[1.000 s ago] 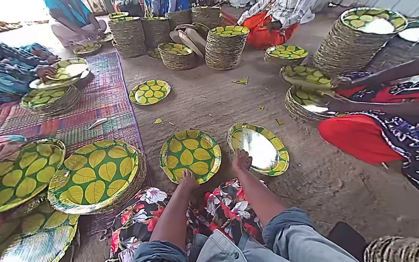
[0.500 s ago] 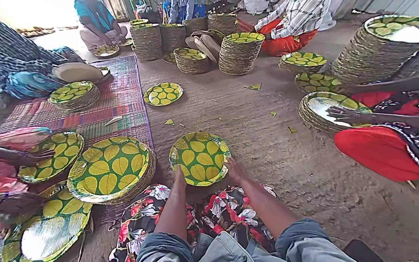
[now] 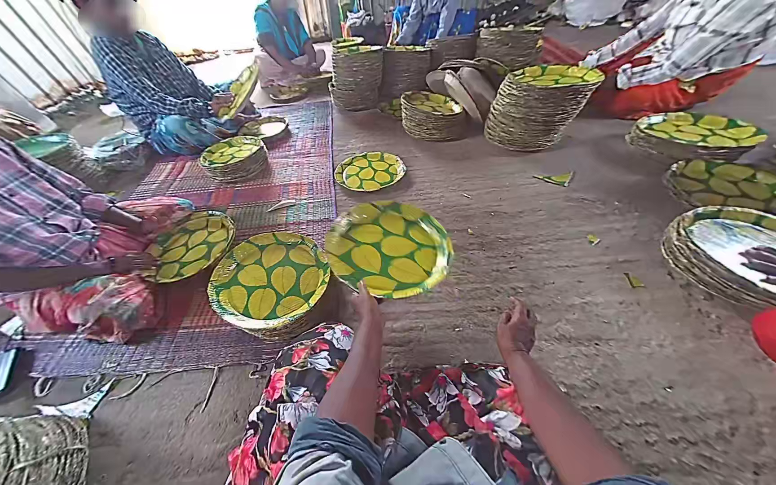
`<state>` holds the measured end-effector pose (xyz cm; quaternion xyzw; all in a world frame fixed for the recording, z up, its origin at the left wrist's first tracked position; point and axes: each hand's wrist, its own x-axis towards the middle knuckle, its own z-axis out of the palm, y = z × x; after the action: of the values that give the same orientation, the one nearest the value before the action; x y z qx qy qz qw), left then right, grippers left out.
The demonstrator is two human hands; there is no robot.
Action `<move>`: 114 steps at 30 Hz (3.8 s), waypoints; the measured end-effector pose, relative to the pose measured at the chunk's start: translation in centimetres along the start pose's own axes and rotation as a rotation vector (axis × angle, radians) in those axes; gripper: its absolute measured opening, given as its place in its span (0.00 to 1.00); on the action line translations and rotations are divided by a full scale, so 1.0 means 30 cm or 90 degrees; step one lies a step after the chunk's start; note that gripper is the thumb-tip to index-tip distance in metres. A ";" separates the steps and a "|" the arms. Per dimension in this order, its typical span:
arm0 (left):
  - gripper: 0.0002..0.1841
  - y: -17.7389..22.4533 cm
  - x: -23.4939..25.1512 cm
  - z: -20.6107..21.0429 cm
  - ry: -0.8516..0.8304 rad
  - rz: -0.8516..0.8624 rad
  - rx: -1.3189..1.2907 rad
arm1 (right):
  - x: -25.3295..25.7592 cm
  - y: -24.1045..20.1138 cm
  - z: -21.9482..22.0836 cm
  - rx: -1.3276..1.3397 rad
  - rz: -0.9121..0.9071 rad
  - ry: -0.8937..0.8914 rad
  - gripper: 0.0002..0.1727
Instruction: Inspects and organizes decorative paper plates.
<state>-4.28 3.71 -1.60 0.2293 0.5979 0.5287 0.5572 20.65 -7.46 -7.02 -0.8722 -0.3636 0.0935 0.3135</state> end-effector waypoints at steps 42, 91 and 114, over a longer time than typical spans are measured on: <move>0.23 -0.036 0.339 -0.939 0.216 -0.052 -0.210 | 0.034 0.030 0.057 -0.156 0.032 -0.305 0.20; 0.23 -0.019 -0.163 -0.291 -0.685 0.225 0.989 | 0.015 0.028 0.022 -0.119 -0.068 -0.572 0.20; 0.18 0.068 -0.016 -0.503 -0.206 0.359 0.582 | 0.049 0.080 0.076 -0.054 -0.015 -0.613 0.21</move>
<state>-18.49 -1.71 -2.30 0.6770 0.5883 0.3024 0.3227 22.20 -6.62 -10.19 -0.7375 -0.4810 0.4681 0.0748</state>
